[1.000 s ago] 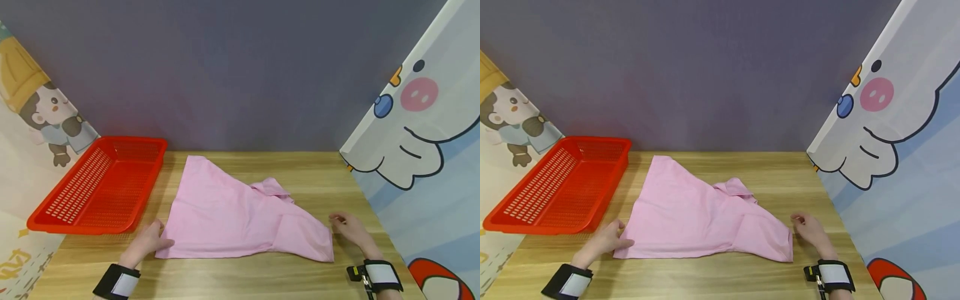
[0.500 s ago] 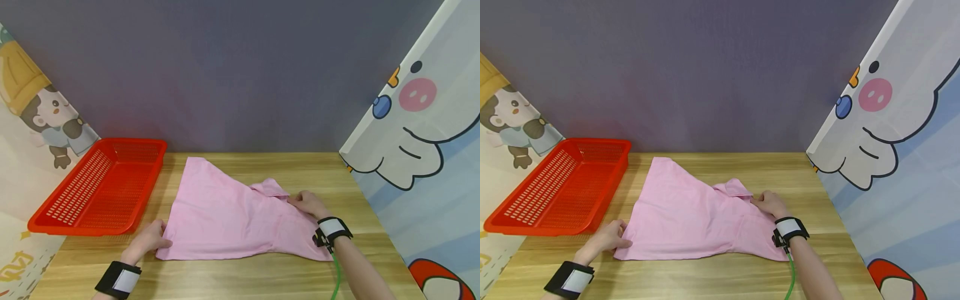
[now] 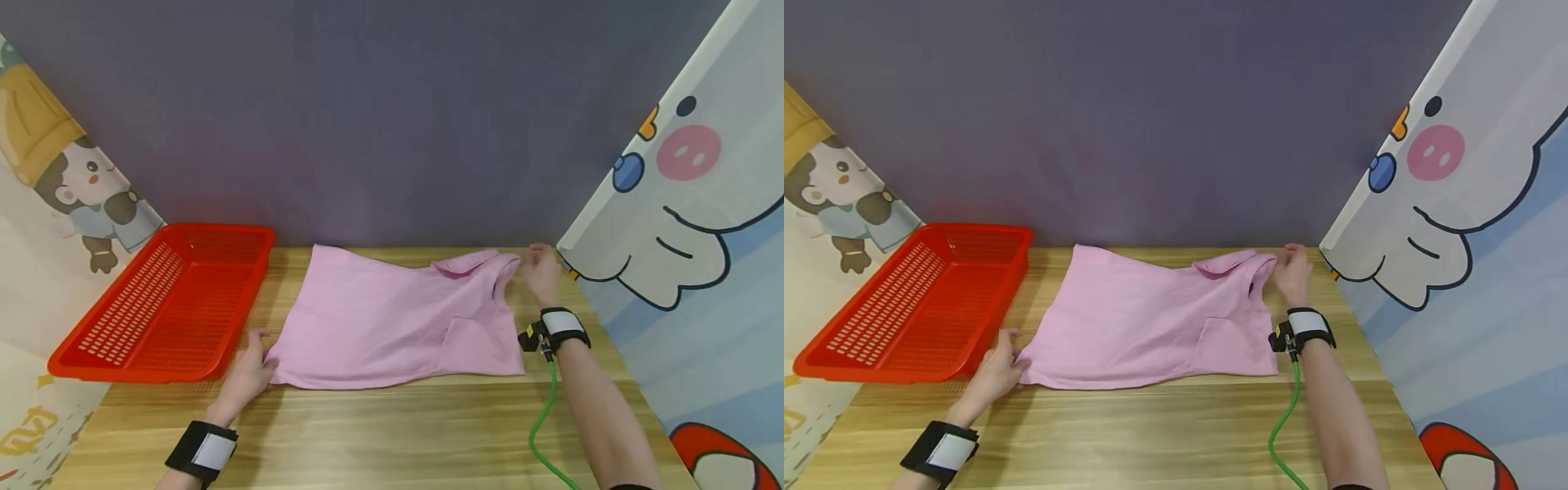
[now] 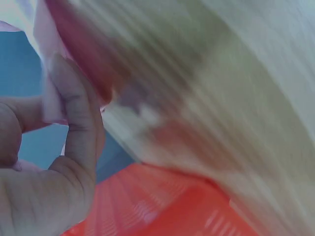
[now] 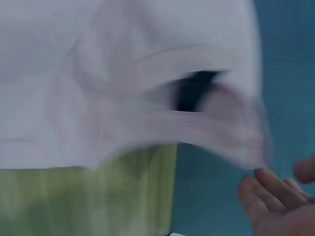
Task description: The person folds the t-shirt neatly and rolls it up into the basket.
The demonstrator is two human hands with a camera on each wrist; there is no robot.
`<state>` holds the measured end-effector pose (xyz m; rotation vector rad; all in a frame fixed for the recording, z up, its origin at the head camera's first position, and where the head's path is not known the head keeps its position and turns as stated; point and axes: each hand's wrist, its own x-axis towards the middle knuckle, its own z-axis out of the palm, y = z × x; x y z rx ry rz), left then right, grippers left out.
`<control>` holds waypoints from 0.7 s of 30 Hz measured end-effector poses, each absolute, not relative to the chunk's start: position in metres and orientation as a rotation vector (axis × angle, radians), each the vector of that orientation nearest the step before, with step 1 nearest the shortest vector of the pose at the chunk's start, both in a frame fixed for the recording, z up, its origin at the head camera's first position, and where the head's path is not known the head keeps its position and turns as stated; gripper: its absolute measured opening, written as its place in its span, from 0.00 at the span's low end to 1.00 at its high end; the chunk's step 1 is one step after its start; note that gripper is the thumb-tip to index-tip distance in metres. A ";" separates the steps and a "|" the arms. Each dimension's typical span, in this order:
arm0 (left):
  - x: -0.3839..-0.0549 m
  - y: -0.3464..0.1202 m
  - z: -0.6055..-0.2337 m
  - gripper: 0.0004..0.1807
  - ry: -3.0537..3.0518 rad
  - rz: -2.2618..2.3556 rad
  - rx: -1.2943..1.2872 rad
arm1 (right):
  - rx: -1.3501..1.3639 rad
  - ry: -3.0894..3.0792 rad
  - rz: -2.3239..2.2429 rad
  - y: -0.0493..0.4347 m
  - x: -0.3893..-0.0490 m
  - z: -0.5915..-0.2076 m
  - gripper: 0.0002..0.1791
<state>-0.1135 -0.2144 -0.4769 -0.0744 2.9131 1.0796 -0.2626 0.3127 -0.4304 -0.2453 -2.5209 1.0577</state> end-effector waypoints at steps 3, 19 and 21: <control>-0.115 -0.214 -0.480 0.27 2.931 1.045 -0.068 | -0.159 -2.642 1.053 0.322 -0.251 -0.440 0.21; -0.114 -0.223 -0.472 0.16 2.631 1.022 -0.210 | -0.225 -3.358 1.148 0.343 -0.192 -0.491 0.22; -0.115 -0.225 -0.473 0.14 2.584 1.045 -0.209 | -0.198 -3.385 1.214 0.341 -0.189 -0.489 0.21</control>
